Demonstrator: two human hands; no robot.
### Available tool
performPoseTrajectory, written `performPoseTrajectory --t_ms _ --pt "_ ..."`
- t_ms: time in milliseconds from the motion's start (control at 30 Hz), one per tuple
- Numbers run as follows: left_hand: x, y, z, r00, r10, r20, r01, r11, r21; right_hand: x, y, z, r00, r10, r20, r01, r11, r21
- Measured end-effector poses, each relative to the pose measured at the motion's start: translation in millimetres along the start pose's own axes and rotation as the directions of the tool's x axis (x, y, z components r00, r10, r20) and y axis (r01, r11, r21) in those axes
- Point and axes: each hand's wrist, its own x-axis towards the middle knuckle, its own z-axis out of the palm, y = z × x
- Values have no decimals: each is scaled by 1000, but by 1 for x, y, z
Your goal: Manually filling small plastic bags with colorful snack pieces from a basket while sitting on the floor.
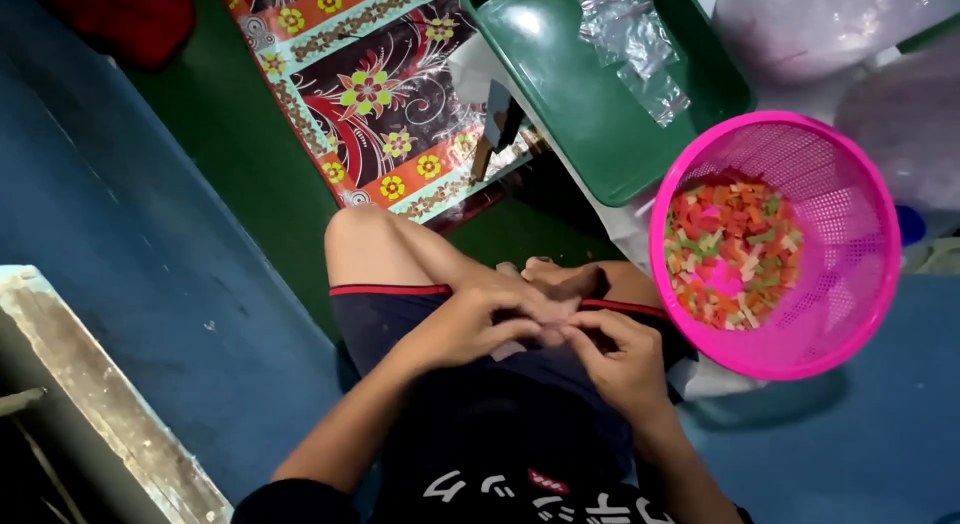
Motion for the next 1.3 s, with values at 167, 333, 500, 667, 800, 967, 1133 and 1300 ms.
performPoseTrajectory --t_ms 167,333,500,667,800,967,1133,1300 --pt "-4 -51 12 983 -143 -118 157 980 120 -3 37 27 947 -208 -243 136 949 -283" --pt "-3 -93 40 960 -209 -187 237 961 142 -15 37 46 963 -4 -268 -11 999 -53" --pt "-4 -99 66 900 -423 -103 424 906 -7 -23 47 59 916 334 -221 -284 931 232" --pt "-1 -96 59 896 -437 -76 432 899 -75 -19 44 50 894 426 -140 -375 881 288" --pt "0 -103 55 899 -432 -68 423 899 -111 -17 52 47 891 445 -94 -411 876 254" --pt "-8 -117 57 884 -453 -114 433 887 -162 -8 36 46 904 391 -173 -377 920 110" --pt "-4 -95 55 881 -351 -317 398 912 95 7 18 41 955 202 -216 -242 953 -181" --pt "0 -63 40 924 384 8 -262 614 744 11 12 21 990 123 -74 -141 936 -324"
